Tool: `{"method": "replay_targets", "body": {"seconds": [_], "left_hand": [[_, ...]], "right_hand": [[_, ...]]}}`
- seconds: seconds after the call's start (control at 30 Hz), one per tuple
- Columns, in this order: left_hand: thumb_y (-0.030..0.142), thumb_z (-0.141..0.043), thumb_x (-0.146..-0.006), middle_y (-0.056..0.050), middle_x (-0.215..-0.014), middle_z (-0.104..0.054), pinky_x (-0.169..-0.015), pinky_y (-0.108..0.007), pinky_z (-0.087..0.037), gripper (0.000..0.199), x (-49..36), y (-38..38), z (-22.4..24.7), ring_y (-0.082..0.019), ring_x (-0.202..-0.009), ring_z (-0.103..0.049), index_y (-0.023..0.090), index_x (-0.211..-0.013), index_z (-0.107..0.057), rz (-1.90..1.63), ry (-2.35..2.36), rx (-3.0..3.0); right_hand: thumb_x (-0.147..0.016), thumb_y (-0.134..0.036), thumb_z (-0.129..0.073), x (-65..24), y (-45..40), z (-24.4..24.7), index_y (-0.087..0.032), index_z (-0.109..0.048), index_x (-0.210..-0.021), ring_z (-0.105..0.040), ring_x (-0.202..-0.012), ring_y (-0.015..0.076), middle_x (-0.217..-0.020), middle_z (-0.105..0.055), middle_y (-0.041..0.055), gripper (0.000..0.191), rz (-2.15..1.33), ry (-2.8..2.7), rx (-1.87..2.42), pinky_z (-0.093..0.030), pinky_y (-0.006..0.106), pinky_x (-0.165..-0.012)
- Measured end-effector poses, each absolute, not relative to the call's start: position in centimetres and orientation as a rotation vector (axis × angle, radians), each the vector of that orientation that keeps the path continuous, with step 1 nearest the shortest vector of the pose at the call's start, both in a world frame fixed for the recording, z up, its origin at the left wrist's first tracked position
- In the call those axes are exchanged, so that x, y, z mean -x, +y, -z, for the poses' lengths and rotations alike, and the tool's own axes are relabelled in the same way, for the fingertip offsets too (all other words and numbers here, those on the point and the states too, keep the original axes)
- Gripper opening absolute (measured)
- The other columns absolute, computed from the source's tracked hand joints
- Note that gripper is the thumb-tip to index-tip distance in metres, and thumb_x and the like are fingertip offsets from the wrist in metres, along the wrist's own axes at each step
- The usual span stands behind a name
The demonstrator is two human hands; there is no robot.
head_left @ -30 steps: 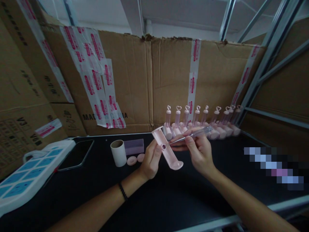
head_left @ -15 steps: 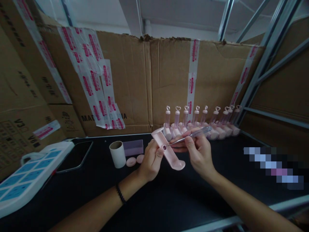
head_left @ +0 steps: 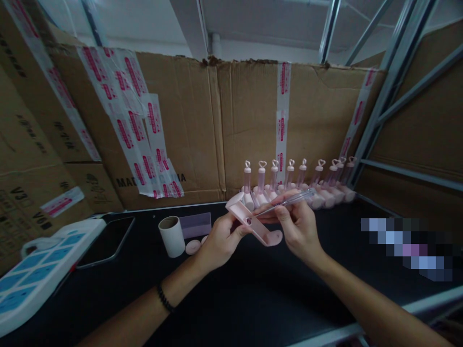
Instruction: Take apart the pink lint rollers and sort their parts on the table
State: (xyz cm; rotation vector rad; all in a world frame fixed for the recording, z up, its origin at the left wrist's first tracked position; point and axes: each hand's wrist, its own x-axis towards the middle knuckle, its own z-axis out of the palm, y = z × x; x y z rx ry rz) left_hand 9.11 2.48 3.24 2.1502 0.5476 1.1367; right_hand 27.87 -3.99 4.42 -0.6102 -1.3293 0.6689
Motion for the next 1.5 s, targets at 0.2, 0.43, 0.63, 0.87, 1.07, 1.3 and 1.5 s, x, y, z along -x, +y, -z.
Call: {"method": "replay_targets", "body": {"seconds": [0.2, 0.43, 0.63, 0.87, 1.07, 1.3, 1.5], "left_hand": [[0.039, -0.071, -0.088, -0.006, -0.090, -0.072, -0.078, -0.031, -0.051, 0.024, -9.2, 2.3, -4.0, -0.023, -0.083, -0.067, 0.017, -0.092, -0.065, -1.055, 0.545, -2.097], [0.037, -0.067, -0.092, -0.006, -0.090, -0.070, -0.076, -0.032, -0.051, 0.021, -9.6, 2.0, -3.3, -0.023, -0.083, -0.066, 0.017, -0.090, -0.063, -1.187, 0.546, -2.141], [0.042, -0.063, -0.094, -0.010, -0.093, -0.072, -0.078, -0.034, -0.052, 0.026, -9.6, 2.3, -2.7, -0.025, -0.085, -0.068, 0.016, -0.094, -0.064, -1.187, 0.615, -2.180], [0.042, -0.064, -0.096, -0.010, -0.107, -0.072, -0.083, -0.033, -0.053, 0.027, -9.5, 2.3, -2.7, -0.024, -0.095, -0.070, 0.017, -0.107, -0.063, -1.137, 0.532, -2.094], [0.040, -0.065, -0.095, -0.005, -0.097, -0.070, -0.078, -0.029, -0.051, 0.025, -9.5, 2.1, -3.1, -0.020, -0.086, -0.067, 0.018, -0.105, -0.062, -1.136, 0.597, -2.111], [0.041, -0.065, -0.095, -0.004, -0.096, -0.071, -0.078, -0.030, -0.052, 0.025, -9.6, 2.4, -3.2, -0.020, -0.086, -0.067, 0.017, -0.104, -0.064, -1.094, 0.657, -2.100], [0.036, -0.066, -0.095, -0.006, -0.103, -0.073, -0.085, -0.032, -0.051, 0.026, -9.9, 2.2, -4.3, -0.021, -0.092, -0.068, 0.017, -0.112, -0.067, -1.065, 0.624, -2.124]], "right_hand": [[-0.097, -0.049, -0.061, -28.1, -3.8, -4.6, -0.029, -0.050, -0.100, -0.079, -0.082, 0.0254, -0.089, -0.077, 0.0043, 0.023, -0.727, -1.326, 0.657, -0.068, 0.040, -0.070], [-0.101, -0.035, -0.058, -27.9, -4.2, -3.8, -0.027, -0.053, -0.105, -0.078, -0.091, 0.0239, -0.097, -0.077, 0.0056, 0.010, -0.490, -1.439, 0.643, -0.065, 0.040, -0.081], [-0.100, -0.023, -0.056, -28.0, -4.3, -3.2, -0.027, -0.060, -0.108, -0.077, -0.096, 0.0225, -0.101, -0.077, 0.0051, 0.010, -0.160, -1.559, 0.709, -0.062, 0.036, -0.085], [-0.099, -0.018, -0.057, -27.9, -4.3, -2.9, -0.028, -0.063, -0.113, -0.075, -0.101, 0.0210, -0.105, -0.076, 0.0040, 0.019, -0.027, -1.688, 0.661, -0.061, 0.031, -0.084], [-0.104, -0.025, -0.047, -28.4, -3.8, -4.3, -0.028, -0.055, -0.108, -0.072, -0.094, 0.0205, -0.101, -0.072, 0.0034, 0.009, -0.382, -1.344, 0.532, -0.058, 0.040, -0.088], [-0.095, -0.036, -0.065, -30.6, -3.4, -7.1, -0.022, -0.064, -0.101, -0.060, -0.082, 0.0161, -0.097, -0.066, 0.0026, 0.015, -0.384, -1.627, 0.918, -0.047, 0.028, -0.072], [-0.087, -0.045, -0.074, -30.2, -3.4, -6.9, -0.018, -0.064, -0.087, -0.049, -0.066, 0.0124, -0.072, -0.059, -0.0032, 0.029, -0.422, -1.971, 1.061, -0.034, 0.026, -0.060]]}}
